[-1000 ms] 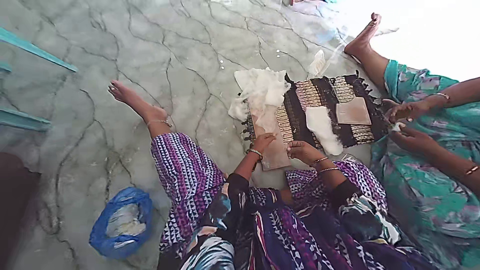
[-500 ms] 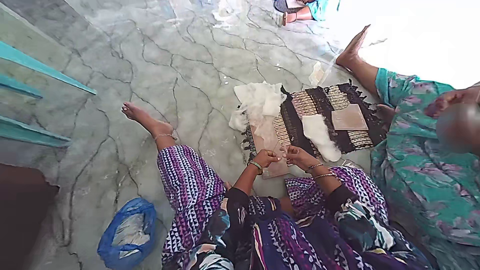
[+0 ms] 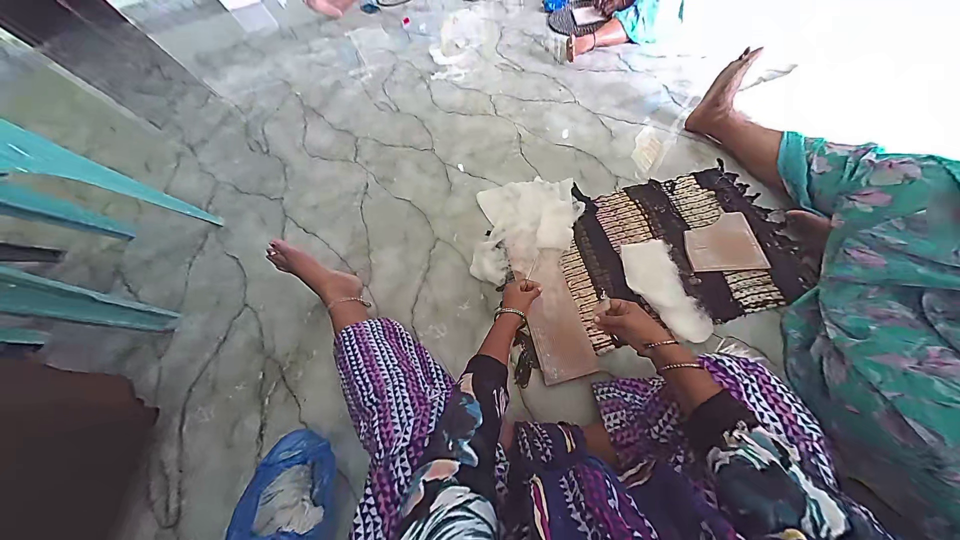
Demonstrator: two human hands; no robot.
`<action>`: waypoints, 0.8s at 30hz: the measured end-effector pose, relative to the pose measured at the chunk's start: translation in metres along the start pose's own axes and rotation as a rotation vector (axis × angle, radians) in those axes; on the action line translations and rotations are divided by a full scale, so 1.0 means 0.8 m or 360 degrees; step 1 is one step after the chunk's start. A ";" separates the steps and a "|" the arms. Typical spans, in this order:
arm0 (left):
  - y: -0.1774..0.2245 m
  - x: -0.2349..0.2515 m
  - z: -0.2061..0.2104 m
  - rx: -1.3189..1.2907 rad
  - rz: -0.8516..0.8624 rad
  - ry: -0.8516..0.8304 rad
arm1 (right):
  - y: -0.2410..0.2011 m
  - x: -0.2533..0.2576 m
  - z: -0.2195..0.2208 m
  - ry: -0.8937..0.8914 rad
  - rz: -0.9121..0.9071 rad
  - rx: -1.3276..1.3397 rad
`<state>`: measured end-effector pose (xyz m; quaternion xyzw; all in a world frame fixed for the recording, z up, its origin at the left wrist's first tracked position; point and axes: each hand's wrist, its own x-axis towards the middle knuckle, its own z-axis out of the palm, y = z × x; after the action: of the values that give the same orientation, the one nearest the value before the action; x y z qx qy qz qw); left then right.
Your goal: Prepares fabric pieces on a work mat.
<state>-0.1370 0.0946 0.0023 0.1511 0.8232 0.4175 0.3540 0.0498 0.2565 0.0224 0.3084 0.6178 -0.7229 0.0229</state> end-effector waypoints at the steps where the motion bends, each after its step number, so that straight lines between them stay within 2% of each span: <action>1: -0.002 0.011 0.002 0.0031 -0.0003 -0.0007 | 0.000 0.001 0.002 -0.0024 0.0023 -0.0024; 5: -0.012 0.023 0.007 -0.0005 -0.0081 0.0026 | 0.003 0.007 0.007 -0.0104 0.0109 -0.0233; 8: -0.024 0.009 0.006 -0.0300 -0.0068 0.0263 | 0.005 0.008 0.010 -0.0196 0.0157 -0.0363; 11: -0.027 -0.015 0.006 -0.0325 0.0040 0.0453 | 0.001 0.010 0.016 -0.0297 0.0180 -0.0516; 13: -0.026 -0.044 0.019 -0.0238 0.0175 0.0286 | 0.008 0.006 0.021 -0.0412 0.0207 -0.0635; 16: -0.008 -0.077 0.040 -0.0090 0.0182 -0.0305 | 0.009 0.002 0.031 -0.0570 0.0186 -0.0816; 17: -0.006 -0.084 0.048 -0.0079 0.0160 -0.0421 | 0.009 -0.001 0.033 -0.0602 0.0184 -0.0863; 19: -0.006 -0.093 0.059 -0.0064 0.0108 -0.0464 | 0.009 -0.007 0.038 -0.0638 0.0194 -0.0927; 24: -0.015 -0.111 0.057 -0.0080 -0.0002 -0.0328 | 0.012 -0.010 0.028 -0.0585 0.0211 -0.0858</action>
<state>-0.0418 0.0659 0.0151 0.1837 0.7717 0.4200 0.4408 0.0512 0.2309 0.0187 0.1954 0.7510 -0.5739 0.2617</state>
